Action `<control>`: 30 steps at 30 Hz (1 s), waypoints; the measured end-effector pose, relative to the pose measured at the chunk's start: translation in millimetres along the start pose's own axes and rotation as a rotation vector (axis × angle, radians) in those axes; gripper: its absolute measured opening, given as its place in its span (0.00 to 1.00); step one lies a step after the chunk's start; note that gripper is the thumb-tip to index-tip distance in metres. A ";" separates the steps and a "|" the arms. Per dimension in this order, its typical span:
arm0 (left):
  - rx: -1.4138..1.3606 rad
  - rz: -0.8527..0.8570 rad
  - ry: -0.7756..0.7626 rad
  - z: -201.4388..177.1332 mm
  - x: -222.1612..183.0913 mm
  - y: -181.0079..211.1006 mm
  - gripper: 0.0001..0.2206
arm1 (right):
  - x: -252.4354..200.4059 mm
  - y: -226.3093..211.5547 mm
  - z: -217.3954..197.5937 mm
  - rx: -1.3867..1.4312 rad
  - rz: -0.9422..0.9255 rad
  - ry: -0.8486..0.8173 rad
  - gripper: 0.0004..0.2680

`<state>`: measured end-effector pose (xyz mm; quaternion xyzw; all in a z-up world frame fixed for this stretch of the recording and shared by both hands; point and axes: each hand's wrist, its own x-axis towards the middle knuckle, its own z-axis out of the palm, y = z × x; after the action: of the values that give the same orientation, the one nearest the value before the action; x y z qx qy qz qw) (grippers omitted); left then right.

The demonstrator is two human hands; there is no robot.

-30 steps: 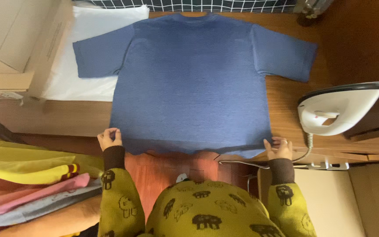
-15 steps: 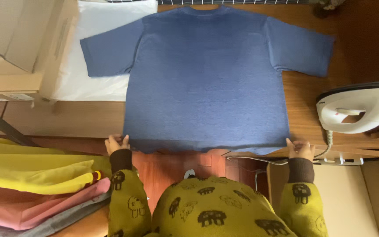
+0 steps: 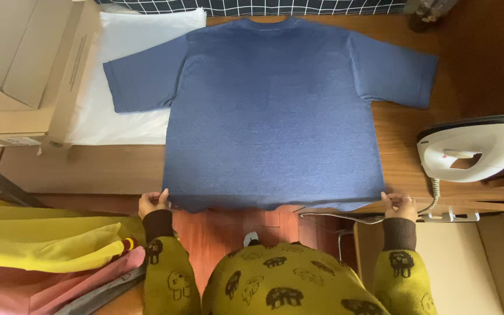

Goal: The person irons a blue t-shirt on a wooden surface, using their hands to smooth the fabric and move the iron across the sleeves and torso.

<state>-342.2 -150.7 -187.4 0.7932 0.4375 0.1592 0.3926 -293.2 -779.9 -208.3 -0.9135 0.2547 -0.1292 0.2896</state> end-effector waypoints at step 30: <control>-0.397 0.023 0.048 -30.3 -19.9 63.8 0.13 | 21.8 -41.0 -39.5 0.514 0.004 -0.023 0.12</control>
<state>-335.2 -172.0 -117.5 0.7011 0.3975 0.2656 0.5290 -274.1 -781.1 -150.4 -0.8108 0.2123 -0.1787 0.5154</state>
